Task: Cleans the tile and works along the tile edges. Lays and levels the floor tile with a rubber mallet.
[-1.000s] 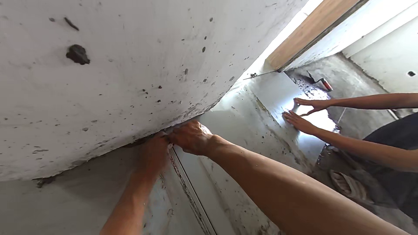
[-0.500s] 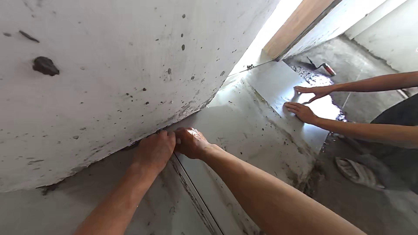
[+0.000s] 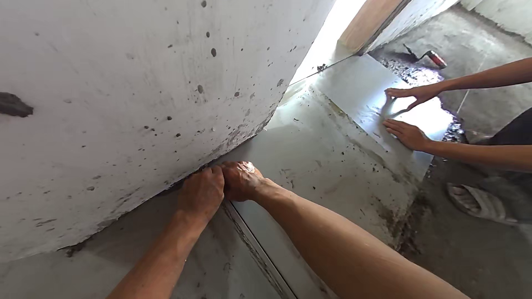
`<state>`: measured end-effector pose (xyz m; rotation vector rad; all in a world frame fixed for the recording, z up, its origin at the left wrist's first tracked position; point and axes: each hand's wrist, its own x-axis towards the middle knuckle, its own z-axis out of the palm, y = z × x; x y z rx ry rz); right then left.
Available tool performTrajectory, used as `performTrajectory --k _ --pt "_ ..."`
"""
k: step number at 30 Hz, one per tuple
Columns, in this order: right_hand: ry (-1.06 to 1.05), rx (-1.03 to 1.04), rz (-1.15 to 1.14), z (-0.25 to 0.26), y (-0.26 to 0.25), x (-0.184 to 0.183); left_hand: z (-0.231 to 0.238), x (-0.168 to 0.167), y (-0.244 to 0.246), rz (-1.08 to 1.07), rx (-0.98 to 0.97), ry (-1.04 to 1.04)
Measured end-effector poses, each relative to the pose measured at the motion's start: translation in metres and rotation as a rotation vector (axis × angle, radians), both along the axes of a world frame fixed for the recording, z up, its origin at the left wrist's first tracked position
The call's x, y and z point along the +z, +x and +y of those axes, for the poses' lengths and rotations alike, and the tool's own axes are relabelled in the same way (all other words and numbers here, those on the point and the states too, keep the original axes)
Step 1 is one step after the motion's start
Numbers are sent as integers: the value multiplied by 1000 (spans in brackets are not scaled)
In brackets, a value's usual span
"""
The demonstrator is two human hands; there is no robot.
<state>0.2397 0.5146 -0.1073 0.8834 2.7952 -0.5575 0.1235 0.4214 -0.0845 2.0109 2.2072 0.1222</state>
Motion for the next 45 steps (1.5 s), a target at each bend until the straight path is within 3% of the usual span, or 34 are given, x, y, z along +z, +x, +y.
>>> performTrajectory --k 2,9,19,25,29,33,36,39,42,45 --pt "-11 -34 3 -3 0 1 0 4 1 -3 12 -23" --pt "-124 -35 199 2 10 -8 10 38 6 110 27 -387" --pt "-67 111 298 18 4 -18 2 0 -4 33 8 -64" --pt "-29 112 310 19 4 -22 2 -10 -4 19 12 16" --pt "-12 4 158 4 1 -7 1 -12 -4 14 4 40" --pt "-106 -311 165 -35 11 17 3 0 -2 -6 21 -121" --pt "-219 -448 216 -74 70 44 1 -11 -2 20 23 -97" --pt "-134 -478 102 -114 199 63 -5 14 10 -82 128 -211" --pt "-207 -550 -346 -156 365 109 -28 56 32 -151 141 -311" --pt "-383 -701 -827 -211 497 176 -42 47 34 -23 2 -328"
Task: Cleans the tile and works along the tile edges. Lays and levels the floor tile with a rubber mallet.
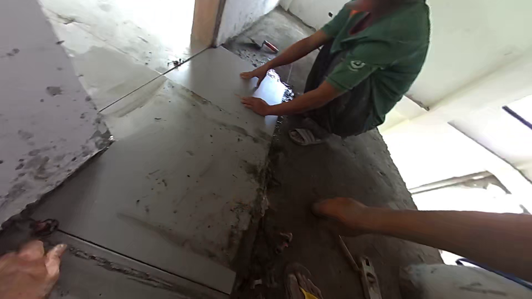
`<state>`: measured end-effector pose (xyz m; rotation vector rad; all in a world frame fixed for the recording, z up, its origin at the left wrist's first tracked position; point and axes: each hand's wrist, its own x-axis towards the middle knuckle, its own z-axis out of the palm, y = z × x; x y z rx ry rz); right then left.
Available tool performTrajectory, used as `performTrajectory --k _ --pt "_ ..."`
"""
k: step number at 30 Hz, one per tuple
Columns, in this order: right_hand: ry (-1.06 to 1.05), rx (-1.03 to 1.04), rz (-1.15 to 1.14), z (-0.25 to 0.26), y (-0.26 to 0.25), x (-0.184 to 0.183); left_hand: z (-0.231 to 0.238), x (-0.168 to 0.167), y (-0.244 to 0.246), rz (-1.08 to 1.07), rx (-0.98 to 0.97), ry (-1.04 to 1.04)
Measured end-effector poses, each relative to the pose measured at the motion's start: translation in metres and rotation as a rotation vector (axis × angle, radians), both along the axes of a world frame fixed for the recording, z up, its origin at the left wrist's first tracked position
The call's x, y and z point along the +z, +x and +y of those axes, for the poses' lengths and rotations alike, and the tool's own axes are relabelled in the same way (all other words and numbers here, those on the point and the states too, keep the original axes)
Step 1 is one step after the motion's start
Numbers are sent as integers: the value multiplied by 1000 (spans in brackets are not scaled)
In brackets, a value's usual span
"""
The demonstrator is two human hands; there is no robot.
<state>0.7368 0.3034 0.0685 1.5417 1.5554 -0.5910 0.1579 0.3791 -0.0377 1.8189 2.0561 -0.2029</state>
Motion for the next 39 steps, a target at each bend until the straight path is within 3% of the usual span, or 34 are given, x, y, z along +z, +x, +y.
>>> performTrajectory --k 2,4,6,10,14,16,18,23,27,30,33,39 --pt "-114 -185 -163 -43 57 29 2 -18 5 26 -140 38" --pt "-90 -385 -180 -83 95 29 9 -10 30 49 -228 29" --pt "55 -590 -107 -113 123 5 21 13 65 59 -260 15" --pt "270 -881 39 -141 159 -78 50 62 137 135 -252 -20" --pt "280 -836 51 -142 178 -145 71 56 167 205 -216 -131" --pt "237 -743 67 -139 173 -152 71 35 166 170 -159 -192" --pt "260 -798 141 -132 159 -146 68 12 161 109 -89 -235" --pt "451 -1309 707 -51 116 -112 52 -44 153 137 27 -307" --pt "617 -1518 1024 45 78 -103 63 -46 156 176 54 -342" --pt "735 -1510 909 82 43 -114 63 -40 161 202 61 -363" --pt "678 -1403 885 89 14 -123 60 -45 155 196 95 -330" --pt "770 -1398 883 79 29 -121 65 -44 154 189 67 -320"
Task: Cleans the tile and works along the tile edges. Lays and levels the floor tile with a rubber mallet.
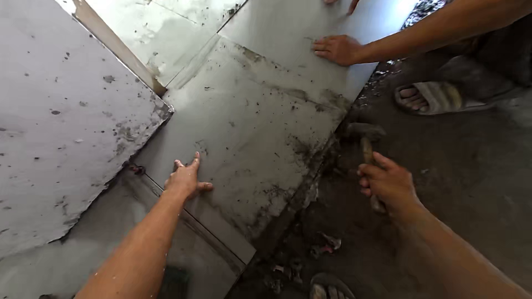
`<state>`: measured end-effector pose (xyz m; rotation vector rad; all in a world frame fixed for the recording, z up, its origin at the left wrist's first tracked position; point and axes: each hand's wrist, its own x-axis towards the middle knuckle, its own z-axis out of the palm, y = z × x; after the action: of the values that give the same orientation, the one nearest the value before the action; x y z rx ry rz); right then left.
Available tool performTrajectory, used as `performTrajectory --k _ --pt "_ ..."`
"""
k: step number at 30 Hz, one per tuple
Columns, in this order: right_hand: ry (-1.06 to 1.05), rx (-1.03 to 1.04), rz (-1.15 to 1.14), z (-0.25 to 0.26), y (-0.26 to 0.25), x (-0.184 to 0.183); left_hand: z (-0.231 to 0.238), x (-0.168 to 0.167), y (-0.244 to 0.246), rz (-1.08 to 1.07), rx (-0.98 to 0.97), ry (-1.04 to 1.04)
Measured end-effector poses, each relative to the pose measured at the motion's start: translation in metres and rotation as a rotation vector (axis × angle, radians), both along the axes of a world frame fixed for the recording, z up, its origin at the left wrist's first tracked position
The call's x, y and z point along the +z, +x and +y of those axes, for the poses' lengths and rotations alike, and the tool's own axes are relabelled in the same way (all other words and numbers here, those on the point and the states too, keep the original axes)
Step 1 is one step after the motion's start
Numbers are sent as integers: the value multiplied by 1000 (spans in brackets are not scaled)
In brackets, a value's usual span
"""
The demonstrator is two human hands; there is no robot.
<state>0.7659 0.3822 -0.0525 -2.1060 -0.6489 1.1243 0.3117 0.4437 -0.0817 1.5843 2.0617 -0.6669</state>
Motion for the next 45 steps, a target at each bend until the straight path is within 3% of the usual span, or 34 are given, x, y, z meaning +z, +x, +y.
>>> performTrajectory --k 5,9,12,14,22,25,28,31,34,36,39,42,45 --pt "-56 96 51 3 -22 0 4 1 -3 3 -6 -4" --pt "-16 30 48 -2 -7 0 6 5 -8 -5 -17 0" --pt "-14 -34 -18 3 -27 1 9 6 -7 -2 -20 -7" --pt "-39 35 -22 7 -41 1 10 6 -9 -3 -13 -4" --pt "-72 118 -38 -18 -26 22 13 12 -9 11 -99 26" --pt "-37 429 -94 -84 -16 35 2 26 8 -75 -207 93" --pt "-147 975 -264 -121 8 55 -23 39 44 -214 -332 138" --pt "-396 1624 -612 -90 -6 100 -27 37 54 -176 -343 63" --pt "-621 2030 -715 -56 -64 134 -16 26 15 -86 -213 43" --pt "-852 2182 -740 -40 -128 147 -15 21 -15 -40 -130 22" --pt "-858 2276 -848 -28 -201 142 -18 18 -32 -61 -67 23" --pt "-776 2303 -878 -29 -220 132 -17 18 -35 -95 -47 23" --pt "-883 2287 -831 -37 -208 131 -16 16 -39 -123 -48 16"
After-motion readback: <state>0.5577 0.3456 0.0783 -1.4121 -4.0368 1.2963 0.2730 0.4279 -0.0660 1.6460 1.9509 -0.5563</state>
